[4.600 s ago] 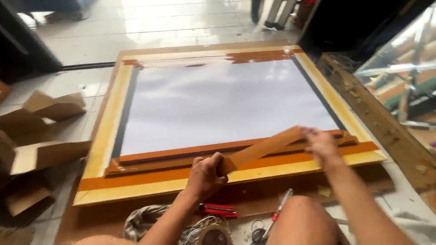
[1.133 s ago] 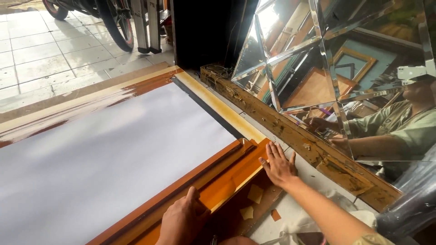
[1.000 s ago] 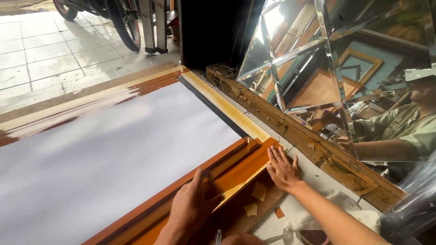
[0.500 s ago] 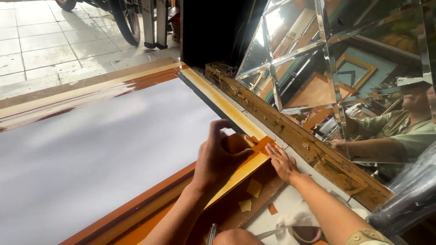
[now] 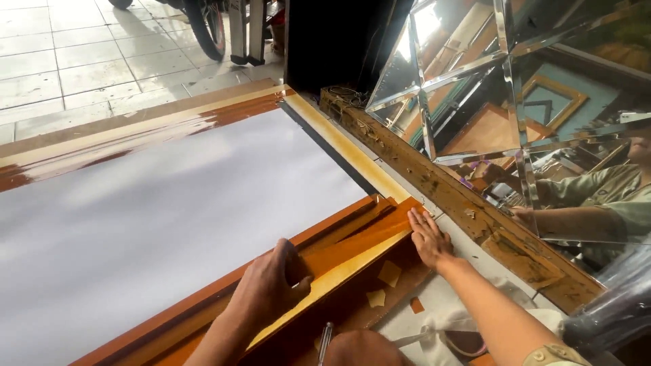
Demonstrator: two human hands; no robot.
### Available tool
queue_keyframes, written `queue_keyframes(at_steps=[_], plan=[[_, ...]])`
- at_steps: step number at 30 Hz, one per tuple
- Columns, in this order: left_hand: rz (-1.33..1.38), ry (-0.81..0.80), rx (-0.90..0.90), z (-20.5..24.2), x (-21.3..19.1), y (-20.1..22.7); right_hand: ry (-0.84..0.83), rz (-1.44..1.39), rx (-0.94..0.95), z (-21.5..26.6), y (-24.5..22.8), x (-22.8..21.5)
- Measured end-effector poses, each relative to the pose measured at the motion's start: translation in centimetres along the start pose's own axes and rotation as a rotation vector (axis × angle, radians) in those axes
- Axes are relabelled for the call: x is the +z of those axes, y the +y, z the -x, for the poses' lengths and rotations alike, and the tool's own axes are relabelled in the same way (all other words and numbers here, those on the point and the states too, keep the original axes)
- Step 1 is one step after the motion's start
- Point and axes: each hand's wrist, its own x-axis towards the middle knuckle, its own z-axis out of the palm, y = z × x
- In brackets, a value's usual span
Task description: The person sits on the floor and applies brown tape to the edges of a large wooden frame. They use a red utility knife to cut the tape and smooth it down along the frame's perimeter.
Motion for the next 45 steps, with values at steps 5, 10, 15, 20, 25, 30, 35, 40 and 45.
queue_keyframes(at_steps=[5,10,15,20,25,30,35,40,45], plan=[[-0.101,-0.028,-0.029,0.3,2.2,-0.6,-0.011,0.038,0.06,0.6,-1.7,0.0],[-0.27,-0.068,-0.104,-1.6,6.4,-3.6,0.011,0.152,0.065,1.4,-2.7,3.1],[-0.406,-0.044,-0.093,-2.9,8.0,-5.0,0.418,0.162,-0.389,6.8,-6.8,7.3],[-0.539,-0.158,-0.089,-4.2,9.5,-4.6,0.299,0.167,-0.807,9.6,-10.8,8.7],[-0.716,-0.281,-0.097,-6.1,11.5,-4.4,0.278,0.501,-0.926,7.1,-9.3,10.4],[-0.743,-0.402,-0.137,-7.3,12.3,-4.1,0.342,0.478,-0.74,3.2,-4.0,7.7],[-0.709,-0.387,-0.127,-7.5,12.5,-4.9,0.136,0.428,-0.114,-1.0,-0.1,0.5],[-0.689,-0.368,-0.118,-7.6,12.7,-5.2,0.109,0.402,0.143,0.5,-4.3,3.6],[-0.774,-0.395,-0.115,-7.1,12.2,-3.7,0.295,0.291,-0.706,6.6,-8.2,12.8]])
